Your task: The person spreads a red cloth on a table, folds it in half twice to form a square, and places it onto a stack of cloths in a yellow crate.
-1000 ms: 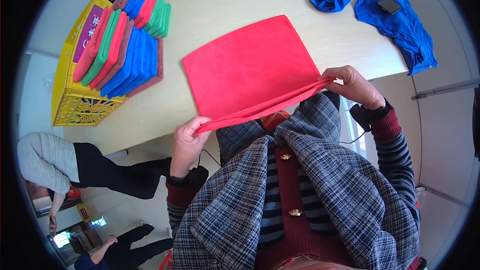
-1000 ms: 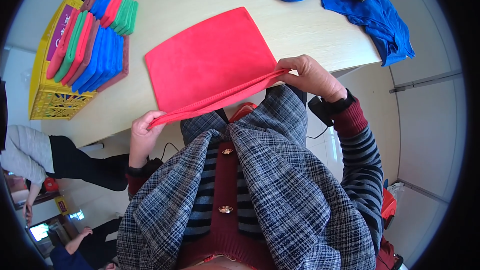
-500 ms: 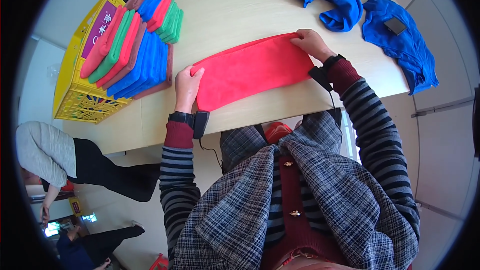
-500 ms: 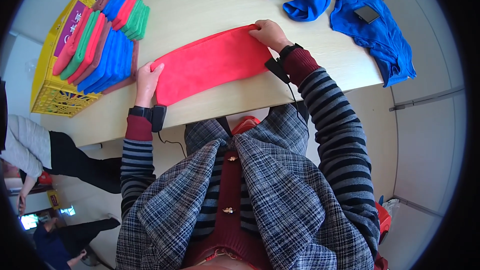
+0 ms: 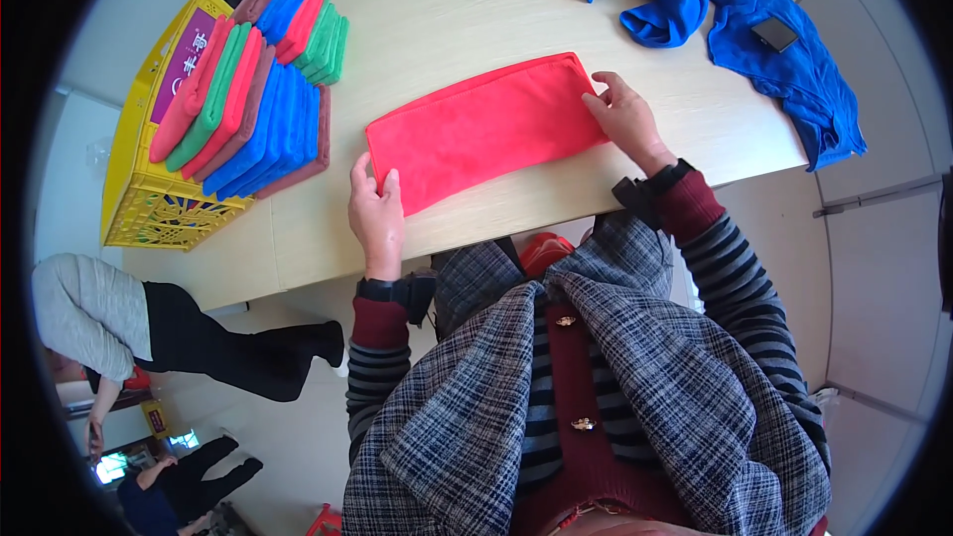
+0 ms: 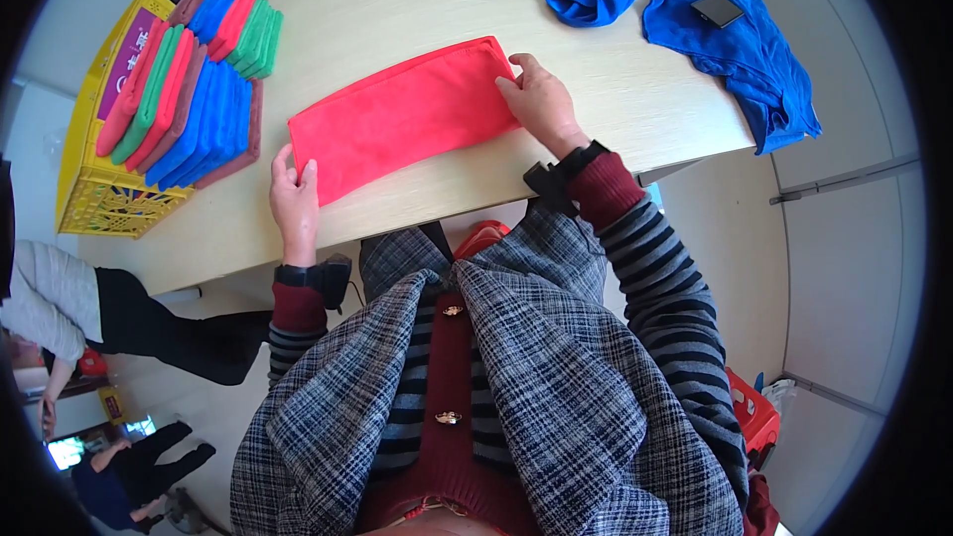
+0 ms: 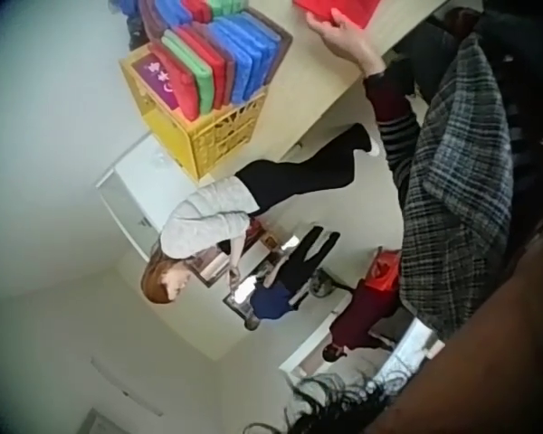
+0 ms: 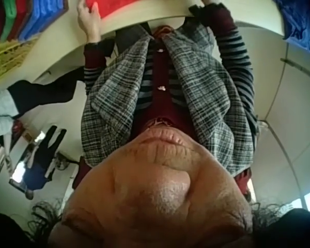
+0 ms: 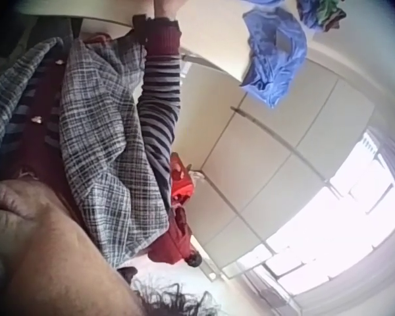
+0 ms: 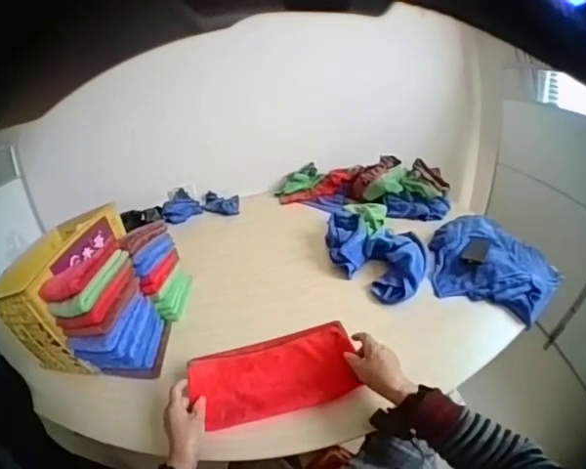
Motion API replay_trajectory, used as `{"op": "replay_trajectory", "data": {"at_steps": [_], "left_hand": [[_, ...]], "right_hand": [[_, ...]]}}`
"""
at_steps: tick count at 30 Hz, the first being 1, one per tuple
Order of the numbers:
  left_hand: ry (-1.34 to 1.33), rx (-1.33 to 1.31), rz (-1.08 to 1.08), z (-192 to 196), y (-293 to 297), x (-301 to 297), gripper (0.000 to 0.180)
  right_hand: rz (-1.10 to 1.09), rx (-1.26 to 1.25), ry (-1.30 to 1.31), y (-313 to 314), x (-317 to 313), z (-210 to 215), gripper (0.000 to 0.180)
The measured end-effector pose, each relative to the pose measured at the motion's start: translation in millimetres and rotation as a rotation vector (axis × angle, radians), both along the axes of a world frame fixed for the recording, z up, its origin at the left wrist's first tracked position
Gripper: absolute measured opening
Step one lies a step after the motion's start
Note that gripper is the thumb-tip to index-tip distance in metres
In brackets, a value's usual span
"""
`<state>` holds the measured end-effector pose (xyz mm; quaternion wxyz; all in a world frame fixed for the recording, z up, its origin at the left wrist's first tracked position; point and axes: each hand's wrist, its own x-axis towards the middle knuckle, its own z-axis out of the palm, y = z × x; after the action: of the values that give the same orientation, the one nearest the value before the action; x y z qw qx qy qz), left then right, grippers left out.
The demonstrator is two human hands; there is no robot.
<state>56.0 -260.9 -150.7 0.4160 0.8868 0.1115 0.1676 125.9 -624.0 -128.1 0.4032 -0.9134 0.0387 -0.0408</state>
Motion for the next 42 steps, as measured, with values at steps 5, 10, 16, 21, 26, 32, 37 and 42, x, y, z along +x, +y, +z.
{"op": "replay_trajectory", "data": {"at_steps": [5,10,16,21,26,32,37,42], "left_hand": [[-0.153,0.297,0.099,1,-20,-7,0.043],[-0.068,0.517,0.136,1,-16,-15,0.045],[-0.083,0.623,0.105,-1,-13,-19,0.047],[-0.018,0.615,0.105,10,-18,-28,0.051],[-0.097,0.717,0.045,38,-27,-34,0.049],[-0.258,0.678,-0.456,28,-68,-14,0.048],[-0.065,0.703,-0.589,7,-82,-12,0.054],[0.107,0.723,-0.466,7,-59,-13,0.060]], "right_hand": [[0.007,-0.334,-0.290,20,-15,-13,0.037],[0.015,-0.439,-0.229,11,-21,-10,0.034],[0.065,-0.508,-0.218,4,-28,-12,0.036],[0.111,-0.565,-0.239,5,-39,-7,0.039],[0.173,-0.582,-0.191,10,-52,32,0.040],[0.519,-0.215,-0.332,96,-65,25,0.053],[0.532,-0.234,-0.222,127,-66,-8,0.067],[0.461,-0.551,-0.266,85,-39,-21,0.069]]}}
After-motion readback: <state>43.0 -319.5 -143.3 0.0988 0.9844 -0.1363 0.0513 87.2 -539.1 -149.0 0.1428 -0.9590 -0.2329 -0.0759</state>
